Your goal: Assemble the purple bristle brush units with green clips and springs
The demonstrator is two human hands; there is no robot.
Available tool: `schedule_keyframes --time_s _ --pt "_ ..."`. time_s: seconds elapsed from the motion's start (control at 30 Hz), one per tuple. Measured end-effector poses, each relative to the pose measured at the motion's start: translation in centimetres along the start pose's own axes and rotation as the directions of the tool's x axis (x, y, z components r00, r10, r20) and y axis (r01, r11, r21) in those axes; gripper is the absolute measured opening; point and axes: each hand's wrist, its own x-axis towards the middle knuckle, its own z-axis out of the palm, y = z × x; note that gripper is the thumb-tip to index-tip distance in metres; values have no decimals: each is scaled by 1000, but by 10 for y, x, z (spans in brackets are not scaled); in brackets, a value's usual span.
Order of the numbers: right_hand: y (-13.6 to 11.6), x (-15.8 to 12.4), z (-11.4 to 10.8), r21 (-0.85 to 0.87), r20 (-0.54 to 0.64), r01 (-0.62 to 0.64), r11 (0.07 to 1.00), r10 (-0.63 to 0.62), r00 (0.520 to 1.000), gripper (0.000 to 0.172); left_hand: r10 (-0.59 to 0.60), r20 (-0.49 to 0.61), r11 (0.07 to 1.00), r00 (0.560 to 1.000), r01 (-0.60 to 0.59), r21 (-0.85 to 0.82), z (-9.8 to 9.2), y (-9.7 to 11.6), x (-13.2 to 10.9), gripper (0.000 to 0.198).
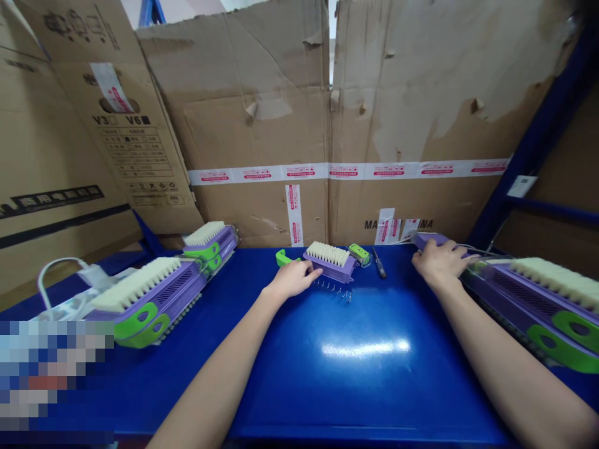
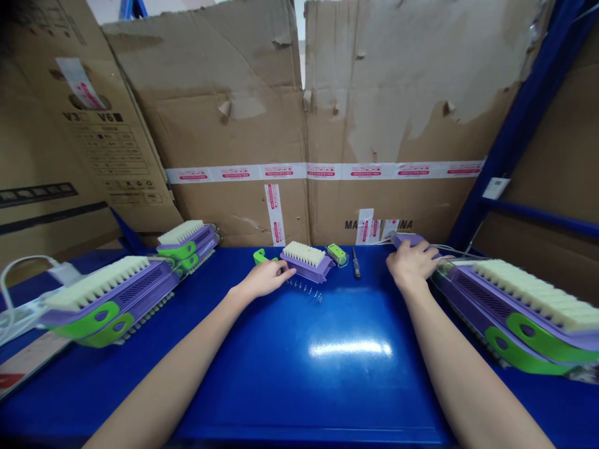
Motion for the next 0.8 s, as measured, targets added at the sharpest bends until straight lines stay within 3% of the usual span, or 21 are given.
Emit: schedule_keyframes --time_s 0.07,0.13,0.37,0.47,0.57,0.8 --pt "-5 -1 -5 -59 5 -71 996 71 997 41 3 1 1000 1000 -3 3 0 0 0 41" --pt "-10 -1 -10 -88 27 -60 994 63 998 39 9 2 1000 1000 -9 2 0 0 -1 40" --pt "-13 -2 -11 -24 40 -164 986 164 986 37 31 8 998 999 -30 -58 -4 4 -3 33" --pt "-13 -3 -16 -2 77 -157 988 156 985 36 25 21 999 999 -24 -43 -5 3 -3 18" --pt "-17 -6 -26 9 94 -128 992 127 988 37 25 17 1000 1000 -25 -7 -6 -1 -3 18" --pt "-28 -13 -34 75 -41 -18 997 21 999 37 8 19 998 1000 -9 55 -9 -6 -2 21"
